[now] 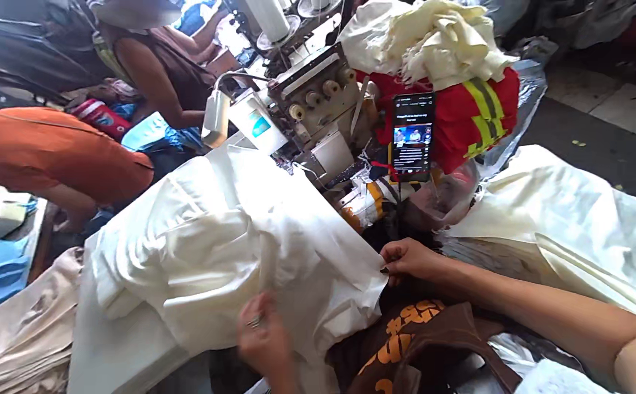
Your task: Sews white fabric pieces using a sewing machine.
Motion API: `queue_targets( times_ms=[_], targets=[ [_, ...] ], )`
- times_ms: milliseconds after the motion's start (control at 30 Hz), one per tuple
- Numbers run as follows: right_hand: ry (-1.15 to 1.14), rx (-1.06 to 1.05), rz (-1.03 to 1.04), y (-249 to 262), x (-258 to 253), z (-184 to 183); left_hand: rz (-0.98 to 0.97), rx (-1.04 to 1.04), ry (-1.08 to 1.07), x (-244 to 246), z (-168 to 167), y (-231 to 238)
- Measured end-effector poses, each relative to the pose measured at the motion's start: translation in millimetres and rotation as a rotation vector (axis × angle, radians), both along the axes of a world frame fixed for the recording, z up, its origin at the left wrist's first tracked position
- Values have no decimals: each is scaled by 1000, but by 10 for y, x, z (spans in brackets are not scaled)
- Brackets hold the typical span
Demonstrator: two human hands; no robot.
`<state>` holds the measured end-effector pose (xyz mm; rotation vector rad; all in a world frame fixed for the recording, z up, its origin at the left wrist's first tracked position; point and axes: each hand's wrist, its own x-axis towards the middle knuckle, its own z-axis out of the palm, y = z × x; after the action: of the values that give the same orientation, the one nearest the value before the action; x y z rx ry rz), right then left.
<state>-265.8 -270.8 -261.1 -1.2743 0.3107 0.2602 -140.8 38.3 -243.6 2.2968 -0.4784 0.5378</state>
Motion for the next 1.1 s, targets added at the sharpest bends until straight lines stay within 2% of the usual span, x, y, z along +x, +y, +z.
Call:
queue_targets(
  times_ms=[100, 167, 367, 433, 500, 600, 700, 800, 867, 967, 1033, 1100],
  targets=[
    [-34, 22, 11, 26, -38, 39, 330, -44, 13, 403, 130, 390],
    [-80, 34, 27, 50, -66, 65, 450, -13, 53, 628, 167, 581],
    [-158, 45, 107, 88, -84, 190, 570, 194, 232, 1033, 28, 787],
    [-160, 50, 127, 100, -68, 214, 553, 228, 285, 1077, 97, 791],
    [-162, 59, 147, 116, -46, 231, 544, 192, 291, 1107, 225, 851],
    [-164, 115, 182, 152, -7, 230, 565, 119, 134, 1253, 468, 1133],
    [-141, 182, 231, 208, 37, 243, 671, 159, -51, 1481, 901, 1344],
    [-121, 205, 254, 315, 127, 272, 758, 209, -44, 1806, 1256, 1466],
    [-130, 230, 253, 370, 146, 189, 716, 236, -1, 2099, 1238, 1481],
    [-142, 209, 228, 411, 140, 115, 557, 293, 110, 2117, 1321, 969],
    [-130, 183, 204, 385, 116, 109, 377, 306, 74, 1871, 1316, 425],
    [-124, 151, 181, 363, 98, 115, 106, 357, -51, 1494, 1178, -131]
  ],
)
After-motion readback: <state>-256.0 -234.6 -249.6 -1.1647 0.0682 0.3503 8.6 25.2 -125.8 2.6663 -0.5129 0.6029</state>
